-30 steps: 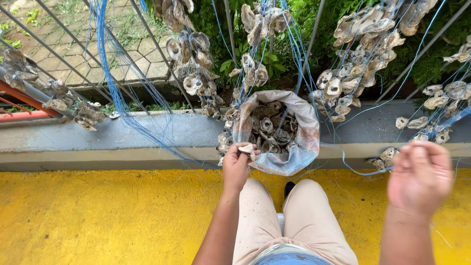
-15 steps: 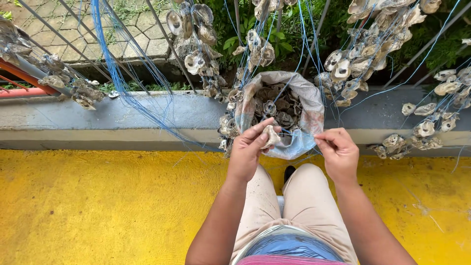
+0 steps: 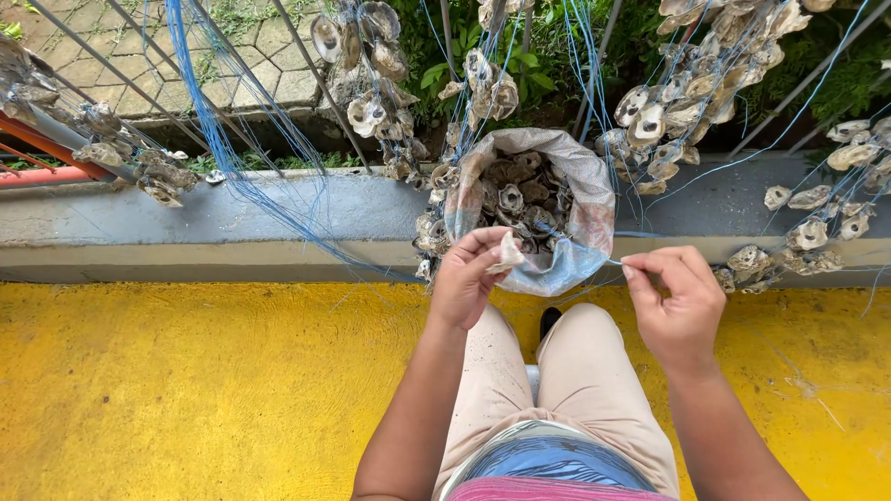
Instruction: Stringing oyster shells onto blue lines to create an oyster spat collector or aquaculture mesh.
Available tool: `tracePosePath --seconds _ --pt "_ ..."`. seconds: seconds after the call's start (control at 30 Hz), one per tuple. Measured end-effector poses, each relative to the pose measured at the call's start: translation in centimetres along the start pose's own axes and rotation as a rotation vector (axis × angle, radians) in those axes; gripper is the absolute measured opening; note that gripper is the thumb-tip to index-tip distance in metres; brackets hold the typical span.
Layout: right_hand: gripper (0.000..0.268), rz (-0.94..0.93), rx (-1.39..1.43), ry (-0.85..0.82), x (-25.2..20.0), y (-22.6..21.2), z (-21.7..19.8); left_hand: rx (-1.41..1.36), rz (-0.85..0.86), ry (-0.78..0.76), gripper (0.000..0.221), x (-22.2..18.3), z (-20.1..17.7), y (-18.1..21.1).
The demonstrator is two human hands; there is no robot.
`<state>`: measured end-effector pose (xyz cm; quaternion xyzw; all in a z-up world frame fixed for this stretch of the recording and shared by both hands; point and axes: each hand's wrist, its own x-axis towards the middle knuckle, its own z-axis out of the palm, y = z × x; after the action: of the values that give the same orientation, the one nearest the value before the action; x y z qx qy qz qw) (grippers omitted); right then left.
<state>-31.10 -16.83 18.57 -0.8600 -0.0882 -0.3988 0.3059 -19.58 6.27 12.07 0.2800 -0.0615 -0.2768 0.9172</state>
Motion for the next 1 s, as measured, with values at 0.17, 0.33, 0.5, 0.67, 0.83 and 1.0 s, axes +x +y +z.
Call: tracePosePath --seconds 0.17,0.33,0.5,0.67,0.83,1.0 --pt "0.006 0.471 0.272 -0.046 -1.7 0.5 2.0 0.986 0.623 0.423 0.020 -0.4 2.8 -0.7" --pt "0.007 0.491 0.240 -0.066 -2.1 0.9 1.5 1.172 0.693 0.479 0.021 -0.4 3.5 -0.3" --pt "0.006 0.489 0.176 -0.060 -2.8 1.7 0.9 1.277 0.749 0.488 0.023 0.0 3.9 -0.6" --pt "0.006 0.516 0.188 -0.185 -2.4 0.2 1.7 1.221 0.696 0.485 0.027 0.8 3.0 -1.5" --pt "0.006 0.482 0.113 -0.195 -1.3 -1.0 2.3 1.222 0.712 0.483 0.023 0.8 3.3 -1.9" --pt "0.007 0.435 0.063 -0.209 -0.7 -1.2 2.7 1.223 0.727 0.488 0.020 0.7 3.6 -2.3"
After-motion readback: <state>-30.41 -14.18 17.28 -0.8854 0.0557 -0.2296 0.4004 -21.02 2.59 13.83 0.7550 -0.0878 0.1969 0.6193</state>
